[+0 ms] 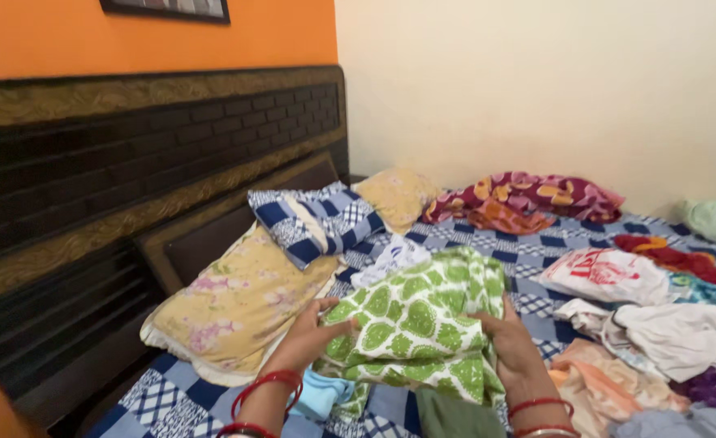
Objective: The person folds a green patterned cloth on a bed. They spread the cloth flat, fold it in half, then fold it again into a smaller rectangle, and place it on a pile of other folded clothes.
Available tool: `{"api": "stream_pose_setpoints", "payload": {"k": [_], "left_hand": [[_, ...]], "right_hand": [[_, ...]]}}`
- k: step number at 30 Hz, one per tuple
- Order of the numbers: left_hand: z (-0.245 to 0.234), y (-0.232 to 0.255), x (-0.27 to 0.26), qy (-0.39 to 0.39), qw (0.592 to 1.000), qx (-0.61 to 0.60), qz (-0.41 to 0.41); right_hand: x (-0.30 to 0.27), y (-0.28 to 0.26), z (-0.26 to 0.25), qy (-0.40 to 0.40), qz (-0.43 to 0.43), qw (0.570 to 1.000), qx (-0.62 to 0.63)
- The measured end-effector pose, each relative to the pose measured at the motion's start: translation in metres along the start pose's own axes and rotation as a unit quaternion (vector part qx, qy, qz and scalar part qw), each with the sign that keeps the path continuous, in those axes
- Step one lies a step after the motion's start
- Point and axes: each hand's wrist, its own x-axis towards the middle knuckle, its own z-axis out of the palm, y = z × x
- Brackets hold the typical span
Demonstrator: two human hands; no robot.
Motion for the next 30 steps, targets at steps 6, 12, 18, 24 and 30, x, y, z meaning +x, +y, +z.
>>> {"api": "stream_pose_setpoints", "payload": {"k": [6, 12, 18, 24, 30], "left_hand": [[-0.006, -0.009, 0.045, 0.019, 0.992, 0.118, 0.028], [-0.014, 0.006, 0.099, -0.166, 0.970, -0.177, -0.028], [-0.048, -0.036, 0.151, -0.095, 0.938, -0.309, -0.125], [-0.049, -0.100, 0.204, -0.018, 0.922, -0.370, -0.112], [-0.046, -0.151, 0.215, 0.054, 0.969, -0.221, -0.099]], "right_hand": [[0.023, 0.022, 0.064, -0.015, 0.021, 0.995, -0.092], [0.071, 0.083, 0.143, -0.072, 0.053, 0.945, -0.315], [0.137, 0.134, 0.183, -0.280, 0.106, 0.919, -0.256], [0.169, 0.196, 0.155, -0.026, 0.177, 0.981, -0.072], [0.160, 0.304, 0.041, 0.311, 0.207, 0.903, -0.214]]}}
